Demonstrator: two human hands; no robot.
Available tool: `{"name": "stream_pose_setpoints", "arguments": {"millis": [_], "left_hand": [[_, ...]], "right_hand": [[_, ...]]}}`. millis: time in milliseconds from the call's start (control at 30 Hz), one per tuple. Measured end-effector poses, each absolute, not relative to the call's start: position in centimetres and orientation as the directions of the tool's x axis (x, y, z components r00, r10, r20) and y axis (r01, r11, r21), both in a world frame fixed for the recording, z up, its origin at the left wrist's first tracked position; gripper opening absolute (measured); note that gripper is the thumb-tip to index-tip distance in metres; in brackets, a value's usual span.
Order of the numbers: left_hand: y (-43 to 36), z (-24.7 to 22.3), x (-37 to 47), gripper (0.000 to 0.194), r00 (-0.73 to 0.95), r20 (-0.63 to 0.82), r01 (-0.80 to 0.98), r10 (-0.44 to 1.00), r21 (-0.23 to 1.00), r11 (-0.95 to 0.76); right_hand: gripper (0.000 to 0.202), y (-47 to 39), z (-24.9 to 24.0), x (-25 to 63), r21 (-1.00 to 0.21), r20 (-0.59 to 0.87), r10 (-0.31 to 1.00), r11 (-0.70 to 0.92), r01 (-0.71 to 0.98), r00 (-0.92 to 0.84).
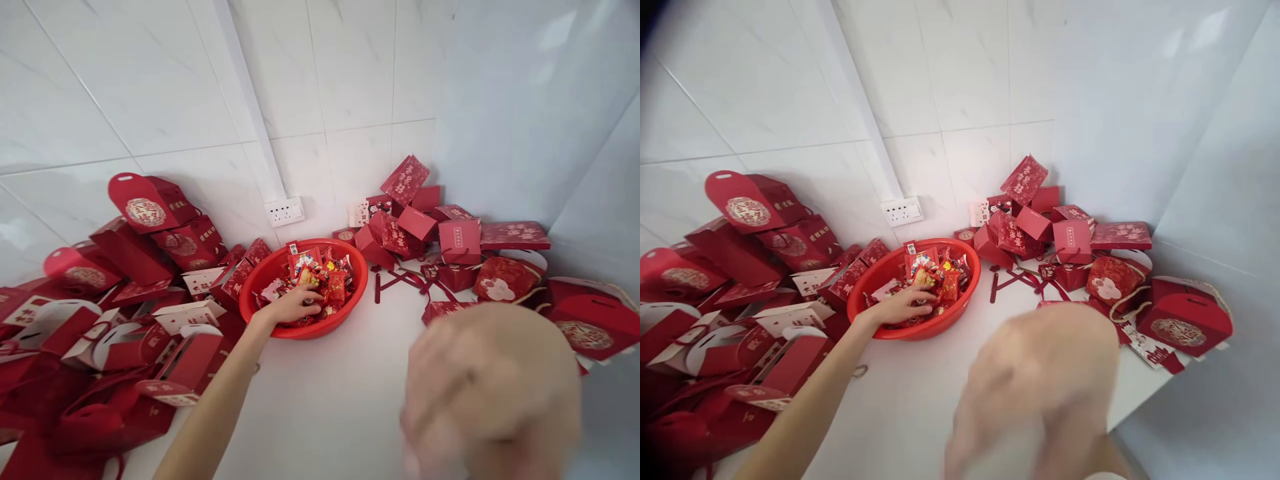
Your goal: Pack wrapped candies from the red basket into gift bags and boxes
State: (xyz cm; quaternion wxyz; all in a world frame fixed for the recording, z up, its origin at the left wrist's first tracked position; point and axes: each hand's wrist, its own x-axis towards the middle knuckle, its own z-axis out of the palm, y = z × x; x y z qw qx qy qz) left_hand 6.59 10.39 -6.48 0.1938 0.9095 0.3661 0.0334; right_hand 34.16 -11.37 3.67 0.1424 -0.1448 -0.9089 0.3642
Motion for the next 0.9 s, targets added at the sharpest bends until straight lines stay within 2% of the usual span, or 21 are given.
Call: {"name": "stream_pose_setpoints", "arguments": {"millis": [67, 100, 133, 167, 200, 233, 267, 367, 433, 533, 667, 733, 833, 900], "left_hand": [[10.7, -7.0, 6.4, 0.047, 0.728, -0.128, 0.666, 0.674, 0.365, -0.650], [10.8, -7.1, 6.3, 0.047, 0.726, -0.140, 0.670, 0.674, 0.366, -0.646], [10.9, -7.2, 6.2, 0.047, 0.721, -0.148, 0.675, 0.677, 0.370, -0.638], [10.9, -7.2, 6.1, 0.047, 0.715, -0.156, 0.681, 0.681, 0.375, -0.629], [10.9, -7.2, 6.0, 0.047, 0.708, -0.163, 0.688, 0.687, 0.379, -0.619], [10.9, -7.2, 6.0, 0.047, 0.701, -0.166, 0.694, 0.693, 0.382, -0.611], [10.9, -7.3, 6.0, 0.046, 0.695, -0.165, 0.698, 0.699, 0.385, -0.603], [10.9, -7.3, 6.0, 0.045, 0.681, -0.154, 0.708, 0.716, 0.390, -0.589], [10.8, -7.3, 6.0, 0.045, 0.677, -0.145, 0.709, 0.722, 0.393, -0.586], [10.7, -7.2, 6.0, 0.043, 0.678, -0.127, 0.702, 0.724, 0.404, -0.587], [10.6, -7.3, 5.9, 0.042, 0.677, -0.088, 0.690, 0.730, 0.420, -0.590], [10.7, -7.5, 5.8, 0.040, 0.669, -0.031, 0.675, 0.743, 0.445, -0.589], [10.8, -7.4, 5.8, 0.035, 0.645, 0.103, 0.610, 0.758, 0.529, -0.590], [10.5, -7.2, 5.8, 0.034, 0.608, 0.207, 0.537, 0.767, 0.605, -0.589]], "right_hand": [[0.035, -8.0, 4.7, 35.5, -0.758, 0.214, 0.547, 0.616, 0.216, -0.809], [0.037, -6.0, 4.5, 36.1, -0.782, 0.269, 0.695, 0.561, 0.269, -0.667], [0.035, -4.1, 4.0, 36.6, -0.816, 0.325, 0.841, 0.481, 0.321, -0.433], [0.030, -2.1, 3.2, 37.0, -0.860, 0.343, 0.925, 0.379, 0.342, -0.162], [0.023, -0.1, 2.1, 37.3, -0.908, 0.308, 0.941, 0.247, 0.339, 0.139], [0.020, 1.7, 0.9, 37.6, -0.945, 0.218, 0.900, 0.098, 0.312, 0.377], [0.020, 3.3, -0.4, 37.8, -0.953, 0.156, 0.877, 0.014, 0.301, 0.454], [0.020, 6.6, -3.8, 38.3, -0.949, 0.056, 0.863, -0.111, 0.297, 0.501], [0.018, 7.5, -5.0, 38.6, -0.940, 0.067, 0.850, -0.122, 0.319, 0.523], [0.018, 7.3, -4.8, 38.9, -0.915, 0.177, 0.805, -0.076, 0.395, 0.566], [0.023, 5.3, -2.0, 38.7, -0.857, 0.369, 0.700, 0.000, 0.516, 0.612], [0.027, 3.9, -0.5, 38.3, -0.826, 0.470, 0.626, 0.064, 0.560, 0.622], [0.023, 1.0, 1.3, 37.5, -0.750, 0.651, 0.493, 0.301, 0.589, 0.577], [0.015, -1.2, 2.3, 37.1, -0.734, 0.672, 0.554, 0.413, 0.539, 0.491]]}}
